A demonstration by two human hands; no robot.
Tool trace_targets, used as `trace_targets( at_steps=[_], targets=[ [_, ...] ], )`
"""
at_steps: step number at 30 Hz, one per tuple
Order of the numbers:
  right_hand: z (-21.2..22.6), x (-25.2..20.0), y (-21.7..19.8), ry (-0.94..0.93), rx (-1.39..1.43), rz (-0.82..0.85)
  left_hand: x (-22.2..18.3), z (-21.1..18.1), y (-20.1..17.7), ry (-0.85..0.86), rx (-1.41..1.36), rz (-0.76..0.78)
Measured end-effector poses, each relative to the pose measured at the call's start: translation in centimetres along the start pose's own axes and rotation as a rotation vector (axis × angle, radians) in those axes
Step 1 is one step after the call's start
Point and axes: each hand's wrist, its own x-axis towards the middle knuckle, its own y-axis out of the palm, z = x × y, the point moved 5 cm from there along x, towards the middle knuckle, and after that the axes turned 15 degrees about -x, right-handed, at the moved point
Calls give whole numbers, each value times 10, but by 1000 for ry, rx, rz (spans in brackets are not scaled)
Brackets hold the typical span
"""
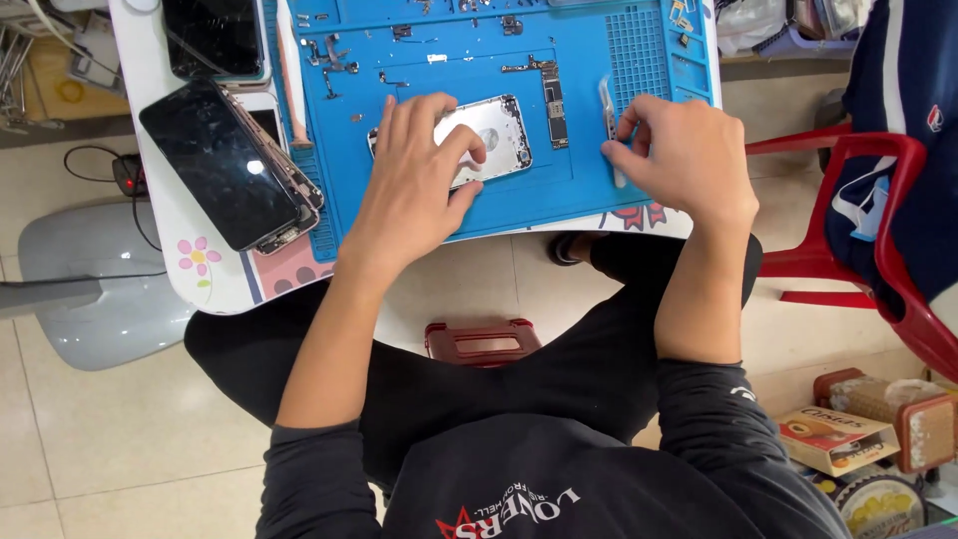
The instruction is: Sorting and organizing tiny screws from a metal tray using tweezers on a mobile repair workbench.
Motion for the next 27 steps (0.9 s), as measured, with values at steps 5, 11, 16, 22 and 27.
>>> trace_targets(
  at_steps=[5,11,16,22,27],
  targets=[
    [5,0,-5,44,54,-70,3,-10,-8,96,1,-22],
    [3,-8,-2,65,29,-144,-1,-15,-7,202,77,-82],
    [-2,-15,-18,24,50,-221,-3,-7,-5,227,57,-104],
    [0,-36,-57,-198,212,-374,-4,-8,-8,296,138,-152],
    [6,-18,-54,-270,614,-336,0,-3,-8,344,130,-106]
  ],
)
